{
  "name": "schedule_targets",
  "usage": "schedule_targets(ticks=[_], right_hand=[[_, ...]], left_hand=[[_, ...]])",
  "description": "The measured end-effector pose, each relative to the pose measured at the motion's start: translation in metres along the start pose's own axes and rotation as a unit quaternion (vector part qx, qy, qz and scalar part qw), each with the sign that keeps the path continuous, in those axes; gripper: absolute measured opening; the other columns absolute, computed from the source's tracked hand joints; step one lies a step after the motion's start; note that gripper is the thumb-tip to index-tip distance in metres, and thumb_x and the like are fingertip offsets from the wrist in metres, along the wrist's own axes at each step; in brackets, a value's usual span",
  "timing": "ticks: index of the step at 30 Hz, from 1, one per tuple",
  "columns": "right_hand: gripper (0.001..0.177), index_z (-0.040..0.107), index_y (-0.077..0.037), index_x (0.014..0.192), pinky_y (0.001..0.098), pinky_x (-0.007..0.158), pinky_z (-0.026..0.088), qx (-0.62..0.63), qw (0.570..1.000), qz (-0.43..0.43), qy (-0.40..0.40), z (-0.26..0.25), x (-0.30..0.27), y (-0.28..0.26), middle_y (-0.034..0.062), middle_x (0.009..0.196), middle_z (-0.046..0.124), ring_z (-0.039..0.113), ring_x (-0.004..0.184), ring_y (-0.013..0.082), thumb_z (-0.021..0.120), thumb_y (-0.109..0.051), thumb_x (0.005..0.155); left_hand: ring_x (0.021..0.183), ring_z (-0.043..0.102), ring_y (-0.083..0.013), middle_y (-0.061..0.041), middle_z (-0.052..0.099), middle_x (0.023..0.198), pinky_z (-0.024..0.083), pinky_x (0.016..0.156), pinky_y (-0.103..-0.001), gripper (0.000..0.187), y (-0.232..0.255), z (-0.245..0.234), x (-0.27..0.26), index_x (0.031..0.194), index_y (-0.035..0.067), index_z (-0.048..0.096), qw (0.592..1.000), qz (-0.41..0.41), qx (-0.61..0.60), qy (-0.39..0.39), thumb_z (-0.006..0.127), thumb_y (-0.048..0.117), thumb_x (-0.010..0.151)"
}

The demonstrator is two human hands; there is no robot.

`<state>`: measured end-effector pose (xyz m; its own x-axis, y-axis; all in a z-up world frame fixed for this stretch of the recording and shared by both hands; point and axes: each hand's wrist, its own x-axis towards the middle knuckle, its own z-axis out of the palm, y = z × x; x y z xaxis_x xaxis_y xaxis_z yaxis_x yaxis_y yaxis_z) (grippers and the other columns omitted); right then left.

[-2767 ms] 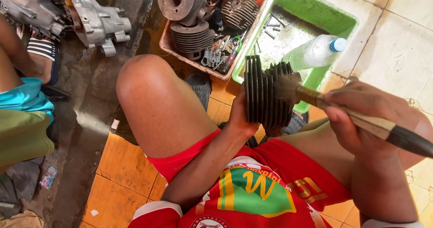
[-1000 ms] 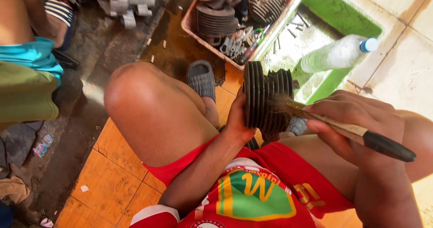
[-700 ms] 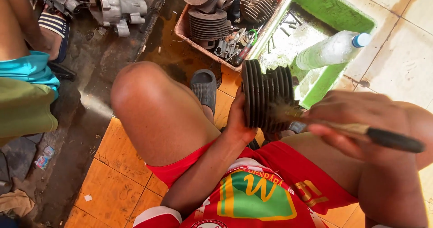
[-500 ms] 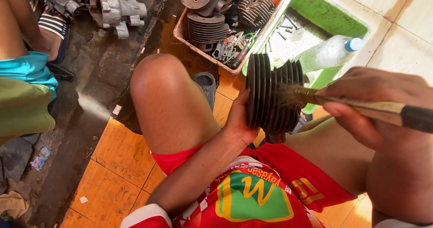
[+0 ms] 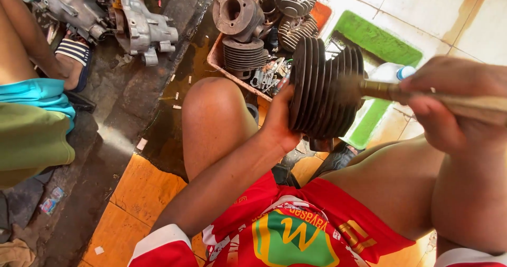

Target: Cleaning motorcycle engine cylinders and heads using a brush and solvent in a plastic tray

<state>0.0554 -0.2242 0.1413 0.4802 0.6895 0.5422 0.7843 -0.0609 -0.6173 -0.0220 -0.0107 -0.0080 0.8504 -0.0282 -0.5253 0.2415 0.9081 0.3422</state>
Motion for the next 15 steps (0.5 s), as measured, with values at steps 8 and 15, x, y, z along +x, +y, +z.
schedule_targets(ticks=[8,15], right_hand=[[0.009,0.067,-0.003,0.073,0.0311,0.057,0.054,0.000,0.997,-0.040,-0.068,0.011,0.012,-0.023,0.0057,0.068,0.070,0.060,0.051,0.0195,0.072,-0.008,0.079],[0.016,0.058,0.007,0.089,0.0352,0.059,0.059,-0.050,0.998,-0.034,-0.006,0.009,-0.007,-0.010,0.0173,0.073,0.069,0.071,0.063,0.0277,0.070,-0.005,0.087]], left_hand=[[0.089,0.057,-0.0126,-0.003,0.065,0.108,0.041,0.079,-0.033,0.030,-0.007,0.000,-0.011,0.124,0.014,0.061,0.998,-0.022,0.010,0.060,0.046,0.015,0.099],[0.082,0.058,-0.0102,-0.001,0.067,0.099,0.041,0.073,-0.029,0.021,-0.014,-0.012,-0.010,0.112,0.014,0.066,0.999,-0.035,-0.029,0.022,0.051,0.019,0.097]])
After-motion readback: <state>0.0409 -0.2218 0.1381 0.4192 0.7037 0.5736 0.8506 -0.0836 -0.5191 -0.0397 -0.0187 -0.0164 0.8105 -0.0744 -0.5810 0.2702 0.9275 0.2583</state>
